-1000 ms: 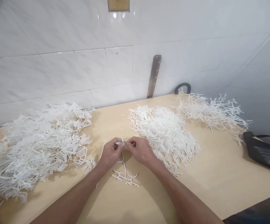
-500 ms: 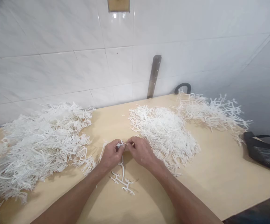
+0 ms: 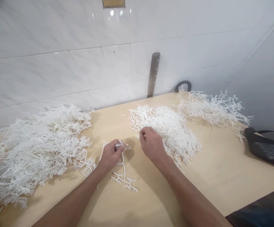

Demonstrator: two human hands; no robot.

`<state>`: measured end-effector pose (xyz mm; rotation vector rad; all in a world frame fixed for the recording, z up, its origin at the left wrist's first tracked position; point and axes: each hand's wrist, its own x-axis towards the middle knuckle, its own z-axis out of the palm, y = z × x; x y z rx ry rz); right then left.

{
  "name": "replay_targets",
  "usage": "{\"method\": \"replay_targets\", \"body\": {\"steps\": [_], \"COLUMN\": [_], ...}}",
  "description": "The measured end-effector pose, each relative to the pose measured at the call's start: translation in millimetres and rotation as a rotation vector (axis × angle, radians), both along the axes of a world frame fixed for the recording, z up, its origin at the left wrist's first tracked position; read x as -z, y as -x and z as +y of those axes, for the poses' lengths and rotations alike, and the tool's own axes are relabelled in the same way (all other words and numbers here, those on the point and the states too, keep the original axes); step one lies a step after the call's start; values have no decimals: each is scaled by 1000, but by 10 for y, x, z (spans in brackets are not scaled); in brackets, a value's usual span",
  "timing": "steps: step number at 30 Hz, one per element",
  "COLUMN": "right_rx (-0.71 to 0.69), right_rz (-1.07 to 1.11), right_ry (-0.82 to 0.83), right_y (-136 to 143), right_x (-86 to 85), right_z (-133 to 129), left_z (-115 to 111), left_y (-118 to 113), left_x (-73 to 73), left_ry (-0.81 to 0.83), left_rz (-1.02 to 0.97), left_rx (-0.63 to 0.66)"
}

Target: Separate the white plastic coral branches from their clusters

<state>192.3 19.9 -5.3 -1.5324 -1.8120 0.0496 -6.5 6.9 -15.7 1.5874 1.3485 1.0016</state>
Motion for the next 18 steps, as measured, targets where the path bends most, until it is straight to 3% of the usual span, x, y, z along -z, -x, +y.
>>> {"method": "replay_targets", "body": {"steps": [3,5,11,18], "right_rx": [91,82,-289,-376], "right_rz": [22,78,253,226], "right_ry": [-87,-110,135,240], "right_y": [-104,-107,161,300], "right_x": [-71,-108,-63,32], "right_z": [7,-7,-96,-117], "left_z": [4,10,30,12], "left_y": [4,3,5,17], "left_x": [-1,4,28,-24], "left_ry": [10,12,45,51], "left_rz": [-61,-96,-170,-162], "left_rx": [2,3,1,25]}}
